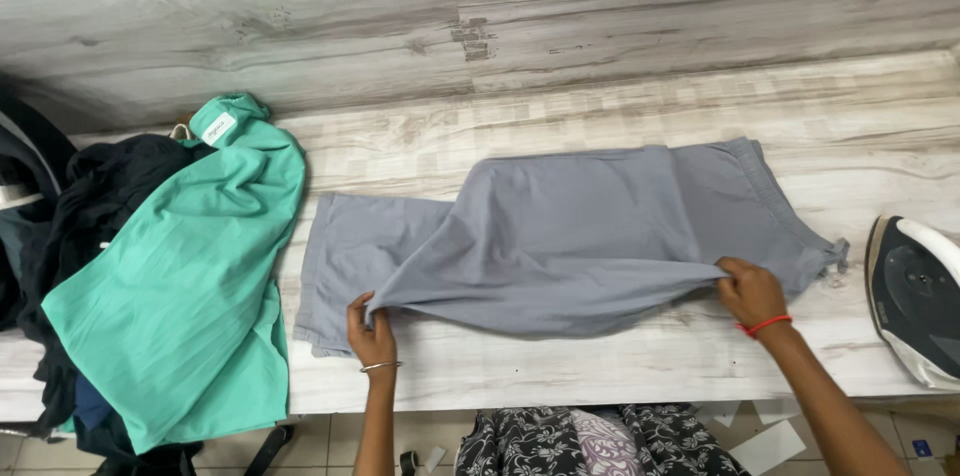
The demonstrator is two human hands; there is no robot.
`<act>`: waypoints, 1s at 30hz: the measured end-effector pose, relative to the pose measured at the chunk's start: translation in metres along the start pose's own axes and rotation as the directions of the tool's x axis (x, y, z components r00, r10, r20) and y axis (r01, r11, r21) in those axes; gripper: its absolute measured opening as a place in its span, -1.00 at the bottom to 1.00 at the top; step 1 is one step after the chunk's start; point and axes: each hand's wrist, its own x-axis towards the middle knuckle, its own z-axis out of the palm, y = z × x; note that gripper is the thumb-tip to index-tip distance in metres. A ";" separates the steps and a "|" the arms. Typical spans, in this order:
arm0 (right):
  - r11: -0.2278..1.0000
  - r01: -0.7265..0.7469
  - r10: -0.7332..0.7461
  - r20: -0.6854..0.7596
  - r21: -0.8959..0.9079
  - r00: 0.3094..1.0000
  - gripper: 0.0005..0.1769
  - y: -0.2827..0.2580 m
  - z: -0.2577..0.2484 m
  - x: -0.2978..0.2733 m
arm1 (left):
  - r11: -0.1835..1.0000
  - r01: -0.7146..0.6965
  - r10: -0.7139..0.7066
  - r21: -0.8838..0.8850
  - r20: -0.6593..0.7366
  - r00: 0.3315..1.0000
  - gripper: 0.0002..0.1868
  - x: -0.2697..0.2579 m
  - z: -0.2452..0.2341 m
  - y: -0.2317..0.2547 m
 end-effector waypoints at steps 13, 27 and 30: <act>0.973 -0.233 0.225 0.235 0.005 0.946 -0.72 0.061 -0.237 0.056 | 0.906 -0.109 -0.235 0.409 0.701 0.673 -0.64 0.182 -0.161 0.228; 0.999 -0.034 0.034 -0.011 0.021 0.999 -0.58 -0.062 -0.096 0.130 | 0.514 -0.527 -0.019 0.677 0.623 0.782 -0.15 0.116 0.139 0.078; 0.995 -0.100 0.102 -0.089 0.029 0.991 -0.49 -0.036 -0.046 0.079 | 0.628 -0.538 0.009 0.563 0.686 0.728 -0.14 0.080 0.191 0.081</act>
